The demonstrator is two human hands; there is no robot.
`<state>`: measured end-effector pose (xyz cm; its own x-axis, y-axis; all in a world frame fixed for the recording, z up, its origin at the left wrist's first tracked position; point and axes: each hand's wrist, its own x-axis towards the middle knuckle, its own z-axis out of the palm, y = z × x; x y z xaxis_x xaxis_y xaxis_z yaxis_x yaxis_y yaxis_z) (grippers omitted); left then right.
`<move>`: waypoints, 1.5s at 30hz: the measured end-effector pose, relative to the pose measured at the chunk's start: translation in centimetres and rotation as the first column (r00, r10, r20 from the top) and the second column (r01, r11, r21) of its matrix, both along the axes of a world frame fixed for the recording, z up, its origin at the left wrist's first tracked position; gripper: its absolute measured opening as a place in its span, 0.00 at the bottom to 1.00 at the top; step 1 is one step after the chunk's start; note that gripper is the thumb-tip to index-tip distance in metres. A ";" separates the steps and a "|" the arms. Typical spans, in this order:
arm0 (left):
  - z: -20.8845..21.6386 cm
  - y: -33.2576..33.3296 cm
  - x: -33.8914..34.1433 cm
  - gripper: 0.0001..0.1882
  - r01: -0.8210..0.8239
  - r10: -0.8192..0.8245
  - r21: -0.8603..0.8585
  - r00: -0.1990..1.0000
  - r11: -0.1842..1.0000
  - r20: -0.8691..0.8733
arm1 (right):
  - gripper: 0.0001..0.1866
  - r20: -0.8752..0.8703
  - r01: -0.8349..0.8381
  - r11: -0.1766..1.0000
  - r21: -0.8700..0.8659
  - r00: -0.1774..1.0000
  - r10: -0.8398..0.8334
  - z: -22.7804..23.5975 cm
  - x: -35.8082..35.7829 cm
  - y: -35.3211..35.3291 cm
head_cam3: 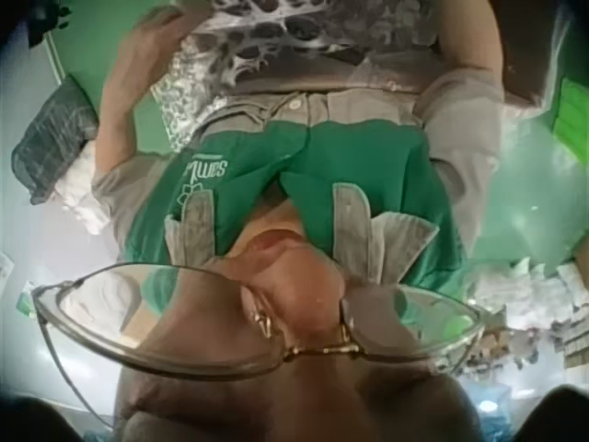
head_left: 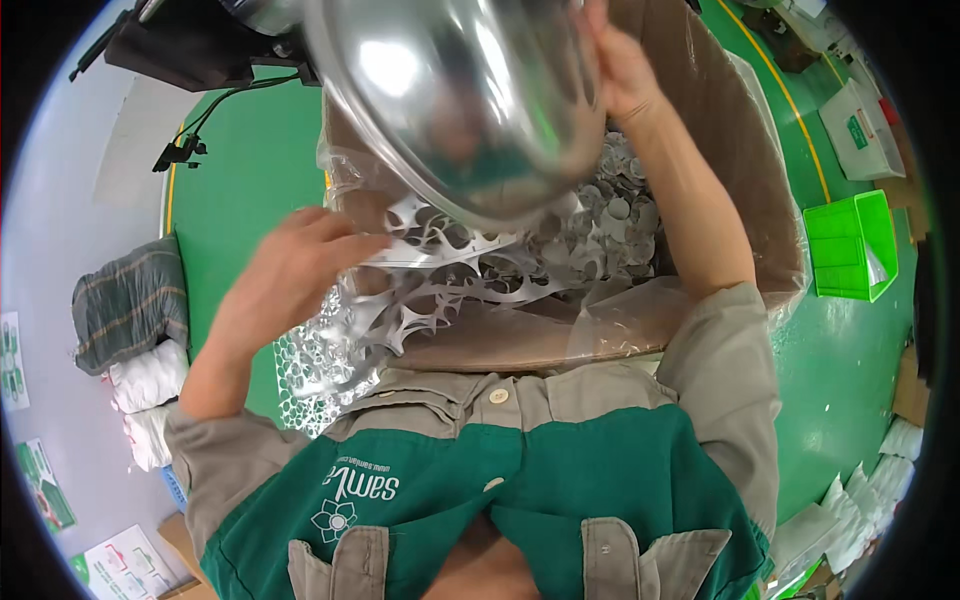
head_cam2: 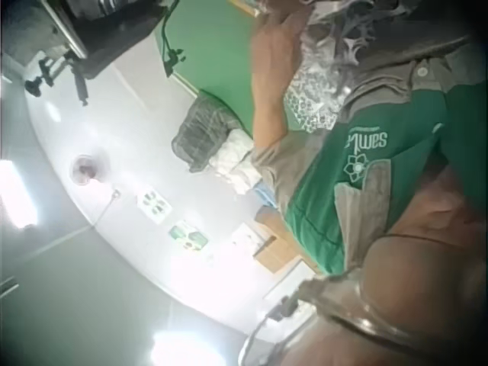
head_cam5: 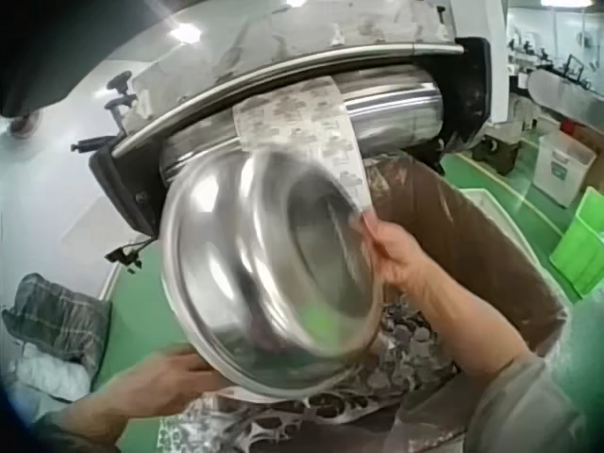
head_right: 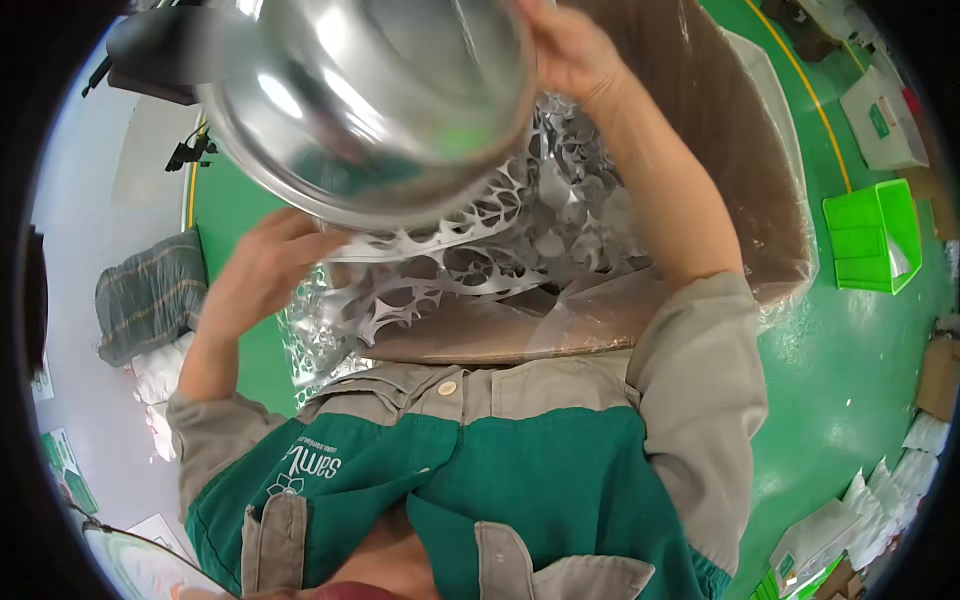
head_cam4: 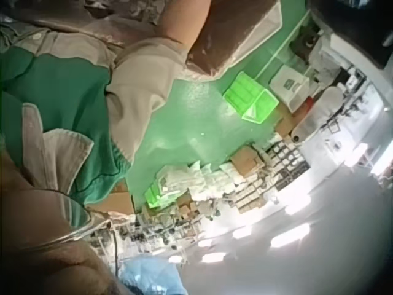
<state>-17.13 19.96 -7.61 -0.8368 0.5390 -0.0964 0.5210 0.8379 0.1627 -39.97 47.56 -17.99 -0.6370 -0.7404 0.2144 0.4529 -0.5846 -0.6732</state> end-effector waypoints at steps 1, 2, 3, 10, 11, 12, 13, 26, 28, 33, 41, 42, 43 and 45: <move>2.3 -0.1 0.7 0.22 -0.107 0.107 0.013 0.994 0.994 -0.031 | 0.31 -0.053 -0.095 0.967 0.238 0.992 0.110 -2.4 -0.3 -0.1; 4.0 -0.9 1.6 0.21 -0.173 0.170 -0.020 0.980 0.985 -0.106 | 0.33 -0.076 -0.182 0.869 0.460 0.967 0.242 -5.1 -0.3 -0.4; 5.3 -2.2 2.1 0.20 -0.234 0.222 -0.041 0.957 0.971 -0.188 | 0.34 -0.448 0.229 0.551 0.803 0.841 0.304 -9.1 -0.2 -0.1; -2.6 -0.7 1.7 0.21 -0.131 0.101 0.234 0.985 0.963 0.137 | 0.37 -0.397 0.535 0.042 0.844 0.570 0.719 -14.0 -0.3 -0.3; -3.7 0.1 1.3 0.21 -0.042 0.016 0.161 0.987 0.986 0.159 | 0.35 -0.415 0.551 0.091 0.830 0.501 0.759 -13.3 -0.2 -0.6; -4.3 0.9 1.0 0.24 0.032 -0.036 0.068 0.997 0.997 0.061 | 0.33 -0.434 0.564 0.137 0.814 0.436 0.788 -12.4 0.0 -0.9; -5.4 1.0 1.1 0.26 0.049 -0.052 0.061 0.998 0.997 0.038 | 0.27 -0.420 0.575 0.127 0.808 0.411 0.809 -9.5 1.0 -1.9; -8.4 1.3 -1.2 0.18 0.080 -0.085 0.113 0.995 0.990 0.042 | 0.27 -0.201 0.308 0.201 0.930 0.883 -0.424 -21.4 -3.8 7.9; -8.7 1.4 -1.2 0.16 0.060 -0.067 0.131 0.997 0.990 0.048 | 0.23 -0.468 0.638 -0.354 0.684 0.756 0.458 -25.2 -1.1 8.6; -7.5 1.5 -0.7 0.09 0.056 -0.058 0.172 0.998 0.984 0.008 | 0.27 -0.011 0.616 -0.239 0.751 0.374 0.927 -13.1 2.6 1.8; 0.8 2.2 2.2 0.12 0.313 -0.217 0.191 0.890 0.930 -0.401 | 0.21 -0.283 -0.020 0.991 0.130 0.957 0.056 2.3 0.1 -1.6; 1.3 2.1 2.6 0.14 0.361 -0.231 0.210 0.854 0.909 -0.467 | 0.21 -0.144 -0.191 0.978 -0.082 0.973 0.178 1.7 0.3 -1.6; 1.7 2.2 2.8 0.14 0.434 -0.256 0.226 0.798 0.872 -0.546 | 0.24 -0.111 -0.394 0.897 -0.199 0.919 0.378 -0.5 0.4 -2.4; 3.3 1.3 3.0 0.13 0.564 -0.304 0.222 0.687 0.795 -0.660 | 0.26 -0.022 -0.233 0.920 0.314 0.967 0.252 -5.1 1.6 -2.9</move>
